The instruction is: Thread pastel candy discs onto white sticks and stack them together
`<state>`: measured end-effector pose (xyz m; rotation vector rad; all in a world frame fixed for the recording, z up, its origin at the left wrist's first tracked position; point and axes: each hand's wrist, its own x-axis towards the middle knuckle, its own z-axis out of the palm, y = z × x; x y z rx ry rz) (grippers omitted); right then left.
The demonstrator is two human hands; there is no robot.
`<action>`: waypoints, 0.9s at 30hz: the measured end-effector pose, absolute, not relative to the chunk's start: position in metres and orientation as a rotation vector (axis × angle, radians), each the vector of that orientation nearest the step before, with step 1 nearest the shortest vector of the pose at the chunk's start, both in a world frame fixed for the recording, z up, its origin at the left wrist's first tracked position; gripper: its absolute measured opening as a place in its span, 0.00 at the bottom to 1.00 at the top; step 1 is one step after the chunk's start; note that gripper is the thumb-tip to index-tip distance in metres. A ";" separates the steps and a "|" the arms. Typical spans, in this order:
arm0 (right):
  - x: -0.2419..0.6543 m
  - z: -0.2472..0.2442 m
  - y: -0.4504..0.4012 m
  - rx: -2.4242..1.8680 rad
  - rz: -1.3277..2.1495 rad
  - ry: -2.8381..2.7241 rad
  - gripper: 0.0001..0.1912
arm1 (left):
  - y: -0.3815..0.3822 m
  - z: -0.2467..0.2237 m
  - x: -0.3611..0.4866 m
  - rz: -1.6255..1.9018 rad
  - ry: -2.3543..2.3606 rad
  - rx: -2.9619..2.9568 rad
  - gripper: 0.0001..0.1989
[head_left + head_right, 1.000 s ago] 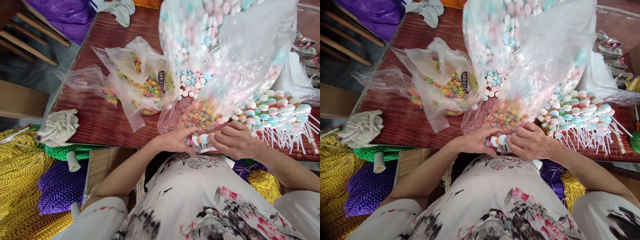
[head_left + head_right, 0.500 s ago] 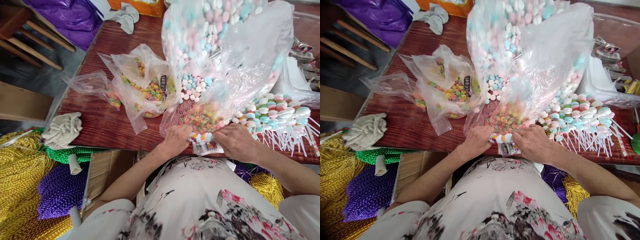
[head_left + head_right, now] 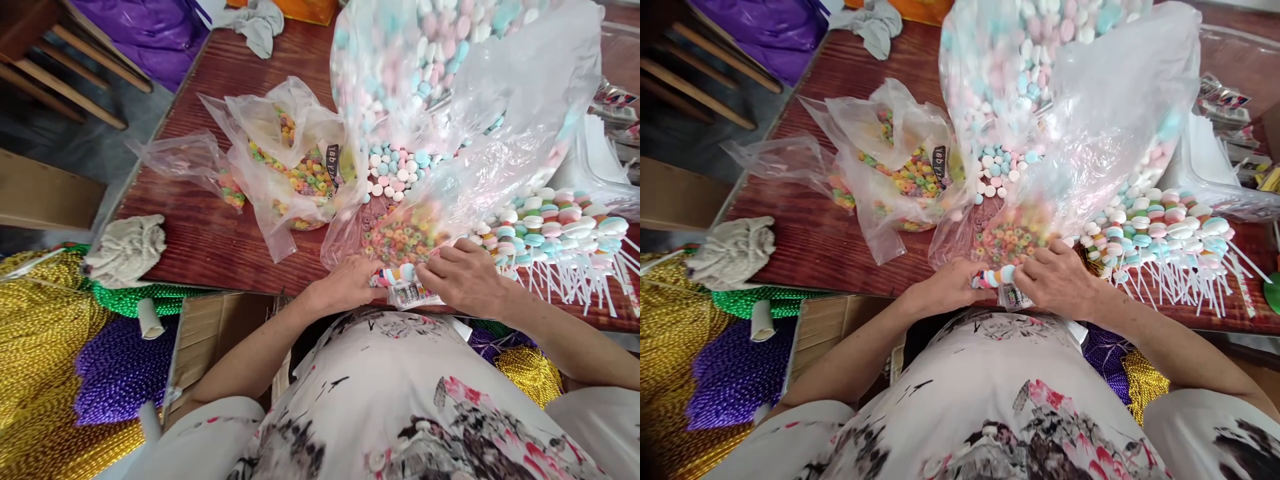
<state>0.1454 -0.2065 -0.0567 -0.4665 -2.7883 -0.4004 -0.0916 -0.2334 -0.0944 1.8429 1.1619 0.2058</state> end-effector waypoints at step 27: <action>0.133 -0.058 -0.211 -0.375 -0.138 -2.934 0.09 | -0.233 -0.100 -0.104 0.095 0.943 1.687 0.12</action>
